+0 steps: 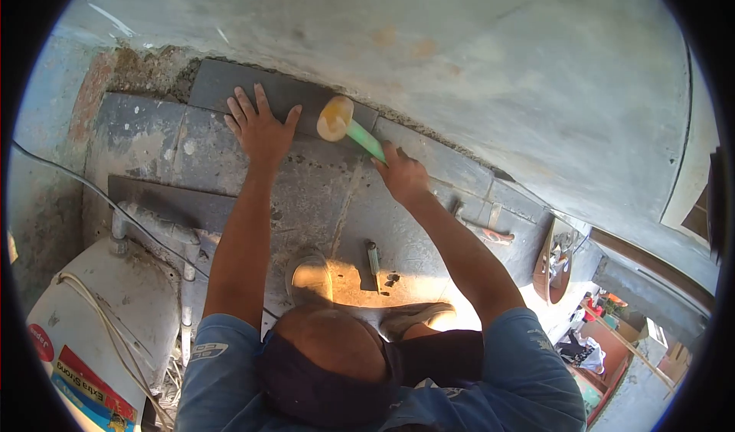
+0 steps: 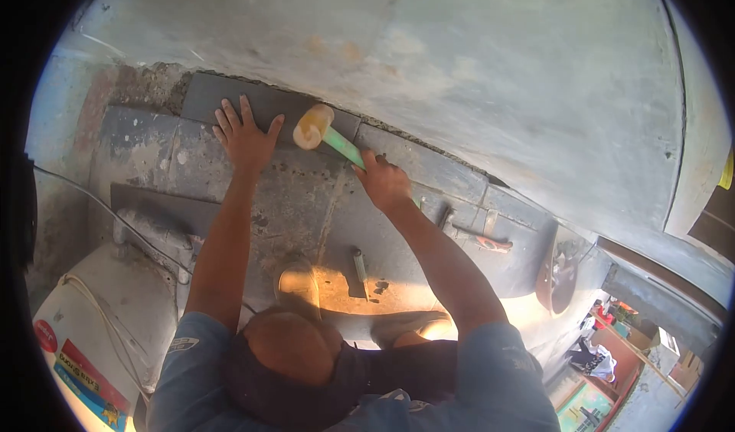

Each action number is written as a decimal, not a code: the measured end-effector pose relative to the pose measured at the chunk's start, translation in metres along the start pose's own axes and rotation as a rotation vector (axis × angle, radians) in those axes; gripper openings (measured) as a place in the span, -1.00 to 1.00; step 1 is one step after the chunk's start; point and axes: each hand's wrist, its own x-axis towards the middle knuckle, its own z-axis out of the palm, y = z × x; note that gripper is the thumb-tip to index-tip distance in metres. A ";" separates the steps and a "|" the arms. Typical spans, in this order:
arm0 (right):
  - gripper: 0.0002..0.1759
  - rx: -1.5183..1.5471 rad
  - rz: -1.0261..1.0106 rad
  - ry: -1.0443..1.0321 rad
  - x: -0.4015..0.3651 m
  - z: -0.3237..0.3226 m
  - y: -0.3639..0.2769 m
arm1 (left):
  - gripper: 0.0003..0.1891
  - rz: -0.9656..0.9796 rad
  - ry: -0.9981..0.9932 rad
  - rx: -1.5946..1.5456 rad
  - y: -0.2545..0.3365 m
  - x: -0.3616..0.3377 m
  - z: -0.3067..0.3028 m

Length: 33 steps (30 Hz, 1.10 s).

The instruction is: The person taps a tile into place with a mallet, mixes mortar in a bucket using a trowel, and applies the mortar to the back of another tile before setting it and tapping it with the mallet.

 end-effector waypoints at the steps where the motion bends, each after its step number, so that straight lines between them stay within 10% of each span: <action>1: -0.55 -0.042 0.119 -0.172 0.005 0.001 0.001 | -0.01 0.015 0.005 0.003 0.000 0.000 0.000; 25: -0.59 0.023 0.183 -0.252 0.005 -0.004 0.007 | 0.05 -0.102 -0.175 0.096 0.012 0.011 -0.022; 33: -0.70 0.467 -0.408 0.255 -0.049 -0.052 -0.019 | 0.06 -0.061 -0.061 0.010 0.005 0.001 -0.018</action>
